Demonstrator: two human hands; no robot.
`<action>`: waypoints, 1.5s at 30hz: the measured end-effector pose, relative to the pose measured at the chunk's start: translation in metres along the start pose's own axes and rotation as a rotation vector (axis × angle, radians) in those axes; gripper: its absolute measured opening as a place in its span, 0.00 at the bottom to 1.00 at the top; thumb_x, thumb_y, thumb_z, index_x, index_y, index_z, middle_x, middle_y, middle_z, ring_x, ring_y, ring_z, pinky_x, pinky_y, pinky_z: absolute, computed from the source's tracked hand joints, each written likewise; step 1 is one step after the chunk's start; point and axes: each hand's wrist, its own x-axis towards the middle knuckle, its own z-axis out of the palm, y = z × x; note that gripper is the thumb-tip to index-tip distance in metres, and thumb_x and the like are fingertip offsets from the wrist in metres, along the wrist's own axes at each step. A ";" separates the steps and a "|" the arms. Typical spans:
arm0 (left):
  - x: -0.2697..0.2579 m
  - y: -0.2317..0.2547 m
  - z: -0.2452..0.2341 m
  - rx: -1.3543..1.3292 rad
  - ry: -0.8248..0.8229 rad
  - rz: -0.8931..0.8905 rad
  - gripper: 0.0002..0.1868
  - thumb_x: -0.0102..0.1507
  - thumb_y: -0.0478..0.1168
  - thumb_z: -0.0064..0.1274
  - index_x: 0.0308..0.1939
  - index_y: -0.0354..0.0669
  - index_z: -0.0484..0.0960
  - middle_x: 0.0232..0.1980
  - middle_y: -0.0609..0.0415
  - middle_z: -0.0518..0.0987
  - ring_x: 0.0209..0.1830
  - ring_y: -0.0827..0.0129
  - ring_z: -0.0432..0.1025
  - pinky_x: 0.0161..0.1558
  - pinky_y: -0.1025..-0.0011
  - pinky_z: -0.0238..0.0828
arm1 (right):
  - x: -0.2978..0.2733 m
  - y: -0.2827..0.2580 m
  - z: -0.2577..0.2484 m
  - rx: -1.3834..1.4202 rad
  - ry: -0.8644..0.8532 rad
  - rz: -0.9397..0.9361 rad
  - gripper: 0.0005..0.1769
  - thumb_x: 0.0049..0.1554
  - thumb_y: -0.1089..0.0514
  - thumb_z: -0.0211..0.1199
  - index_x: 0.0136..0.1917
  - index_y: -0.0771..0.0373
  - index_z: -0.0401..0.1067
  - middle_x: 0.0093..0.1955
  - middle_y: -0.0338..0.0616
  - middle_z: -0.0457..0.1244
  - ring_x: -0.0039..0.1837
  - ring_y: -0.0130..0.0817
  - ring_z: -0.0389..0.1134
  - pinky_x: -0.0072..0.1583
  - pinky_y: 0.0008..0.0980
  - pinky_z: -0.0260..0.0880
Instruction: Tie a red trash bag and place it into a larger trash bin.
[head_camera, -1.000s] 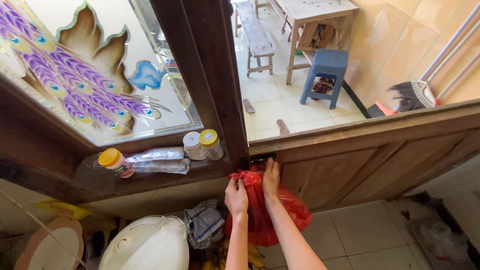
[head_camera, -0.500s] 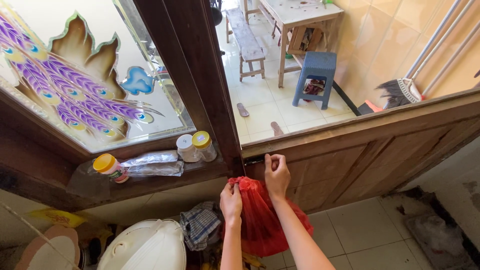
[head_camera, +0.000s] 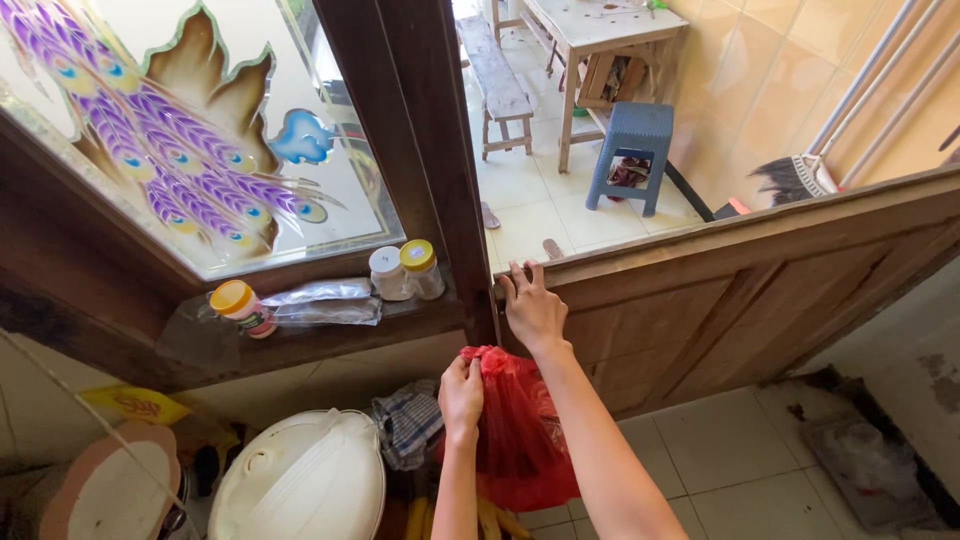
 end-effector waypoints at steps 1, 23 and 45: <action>0.000 -0.001 -0.003 0.000 -0.002 0.003 0.15 0.68 0.46 0.49 0.47 0.40 0.84 0.35 0.47 0.84 0.34 0.62 0.75 0.43 0.66 0.70 | -0.001 -0.002 -0.002 0.000 0.003 0.001 0.27 0.65 0.38 0.45 0.73 0.44 0.65 0.75 0.38 0.53 0.50 0.58 0.72 0.50 0.55 0.72; -0.032 -0.072 -0.033 -0.407 -0.749 0.162 0.15 0.71 0.37 0.46 0.54 0.29 0.82 0.44 0.54 0.85 0.39 0.80 0.74 0.42 0.78 0.72 | -0.191 -0.042 -0.051 0.174 0.055 0.096 0.23 0.63 0.39 0.52 0.46 0.55 0.80 0.45 0.46 0.71 0.49 0.48 0.73 0.52 0.45 0.72; -0.062 -0.033 -0.008 -0.581 -0.538 0.073 0.14 0.69 0.38 0.47 0.52 0.35 0.84 0.42 0.54 0.85 0.38 0.76 0.76 0.41 0.76 0.72 | -0.243 0.009 -0.048 0.786 0.056 0.225 0.26 0.57 0.43 0.64 0.59 0.64 0.78 0.52 0.45 0.74 0.53 0.27 0.73 0.57 0.30 0.72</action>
